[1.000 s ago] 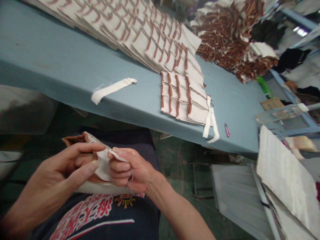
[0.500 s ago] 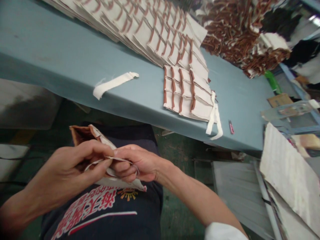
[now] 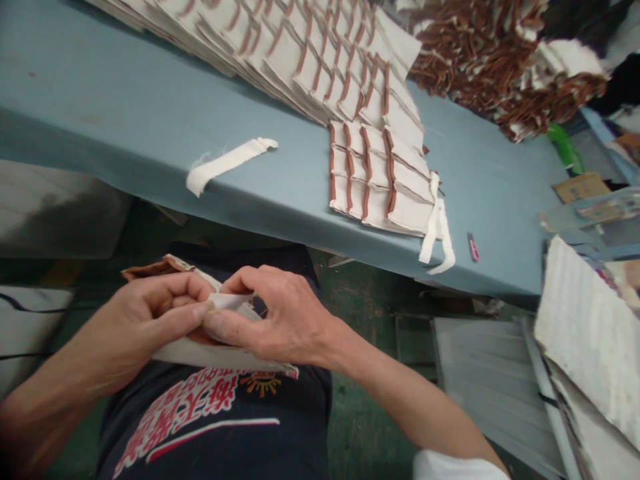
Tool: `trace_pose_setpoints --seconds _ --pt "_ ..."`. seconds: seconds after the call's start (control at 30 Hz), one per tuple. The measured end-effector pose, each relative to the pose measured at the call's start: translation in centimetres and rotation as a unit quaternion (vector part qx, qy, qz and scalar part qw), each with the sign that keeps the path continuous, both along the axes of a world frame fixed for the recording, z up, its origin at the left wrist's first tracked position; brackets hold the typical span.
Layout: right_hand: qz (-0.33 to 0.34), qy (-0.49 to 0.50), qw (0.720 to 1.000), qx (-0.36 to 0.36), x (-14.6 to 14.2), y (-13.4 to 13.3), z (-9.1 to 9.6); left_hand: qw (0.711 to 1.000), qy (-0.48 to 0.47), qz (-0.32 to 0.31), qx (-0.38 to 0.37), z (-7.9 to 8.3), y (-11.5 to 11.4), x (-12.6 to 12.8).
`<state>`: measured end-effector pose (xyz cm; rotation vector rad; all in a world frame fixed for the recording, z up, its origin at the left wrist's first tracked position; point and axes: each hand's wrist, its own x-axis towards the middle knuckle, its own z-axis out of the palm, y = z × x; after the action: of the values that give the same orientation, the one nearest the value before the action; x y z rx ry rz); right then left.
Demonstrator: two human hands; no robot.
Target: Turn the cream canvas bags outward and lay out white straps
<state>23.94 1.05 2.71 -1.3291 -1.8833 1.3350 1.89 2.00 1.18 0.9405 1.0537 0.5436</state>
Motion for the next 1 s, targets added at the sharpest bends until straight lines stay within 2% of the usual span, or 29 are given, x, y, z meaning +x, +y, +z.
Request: trace_pose_setpoints --seconds 0.13,0.3,0.47,0.53,0.6,0.7,0.77,0.87,1.0 --pt "-0.018 0.008 0.999 -0.033 -0.6 -0.3 -0.7 1.000 -0.019 0.004 -0.020 -0.3 -0.1 -0.1" --pt "-0.033 0.038 0.996 -0.071 -0.8 -0.4 -0.7 1.000 -0.019 -0.008 -0.023 -1.0 -0.2 -0.6" --pt "-0.060 0.147 0.964 -0.215 -1.1 -0.5 -0.7 0.999 0.040 0.005 0.004 -1.7 -0.4 -1.7" --pt "-0.069 0.170 0.951 -0.249 -1.3 -0.5 -0.7 0.996 0.077 0.013 0.043 -1.1 -0.5 -1.8" --pt "-0.078 0.166 0.949 -0.256 -1.5 -0.5 -0.6 0.986 0.121 0.016 0.117 -0.1 -0.7 -1.7" --pt "-0.087 0.145 0.955 -0.244 -1.7 -0.5 -0.5 0.949 0.195 0.006 0.247 0.9 -1.1 -1.4" --pt "-0.090 0.136 0.960 -0.228 -1.8 -0.5 -0.4 0.923 0.226 0.005 0.312 0.9 -1.5 -1.4" --pt "-0.094 0.125 0.966 -0.205 -1.9 -0.5 -0.2 0.893 0.257 0.010 0.370 0.2 -2.0 -1.6" --pt "-0.097 0.121 0.967 -0.200 -2.1 -0.6 -0.1 0.877 0.271 0.008 0.395 -0.2 -2.1 -1.6"
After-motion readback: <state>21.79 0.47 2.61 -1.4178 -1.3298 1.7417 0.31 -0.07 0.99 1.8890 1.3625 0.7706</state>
